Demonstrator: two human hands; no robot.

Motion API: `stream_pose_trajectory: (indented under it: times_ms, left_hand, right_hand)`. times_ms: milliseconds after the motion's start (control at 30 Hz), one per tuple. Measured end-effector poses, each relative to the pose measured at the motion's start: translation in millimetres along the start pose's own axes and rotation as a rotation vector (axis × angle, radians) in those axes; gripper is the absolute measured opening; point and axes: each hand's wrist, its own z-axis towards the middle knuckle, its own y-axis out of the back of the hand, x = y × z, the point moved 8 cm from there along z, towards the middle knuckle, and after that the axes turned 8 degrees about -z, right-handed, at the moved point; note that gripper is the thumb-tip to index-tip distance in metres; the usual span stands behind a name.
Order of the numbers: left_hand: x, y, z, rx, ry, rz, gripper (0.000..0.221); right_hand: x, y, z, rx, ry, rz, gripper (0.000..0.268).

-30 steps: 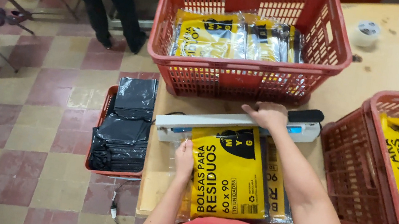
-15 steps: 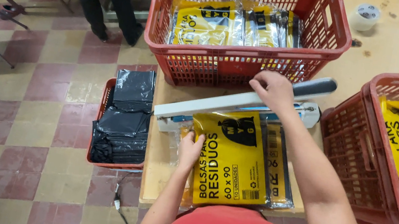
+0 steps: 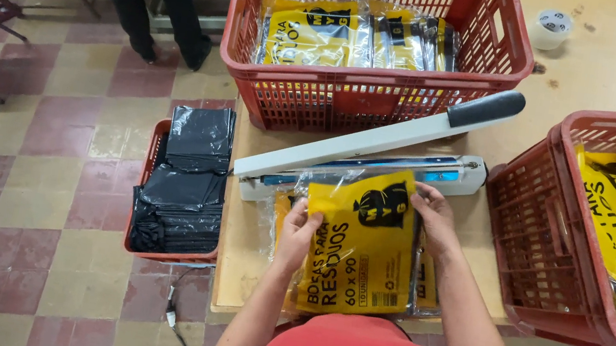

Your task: The person repeatedly places yellow plastic bags containing black trash bags onto a heat-sealing machine, closes the lid to seal each package, and then places the sealed bags into a red basket. The process is repeated for multiple units throughout the clip.

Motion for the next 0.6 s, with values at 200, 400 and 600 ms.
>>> stream_pose_trajectory:
  times_ms: [200, 400, 600]
  left_hand:
    - [-30.5, 26.8, 27.7, -0.182, -0.136, 0.165, 0.009]
    - [14.0, 68.4, 46.2, -0.37, 0.008, 0.294, 0.017]
    - [68.2, 96.4, 42.8, -0.379, 0.332, 0.713, 0.024]
  right_hand:
    - [13.2, -0.5, 2.4, -0.096, 0.034, 0.014, 0.006]
    - [10.4, -3.6, 32.4, -0.096, 0.152, -0.308, 0.01]
    - [-43.0, 12.1, 71.6, -0.222, 0.05, -0.576, 0.019]
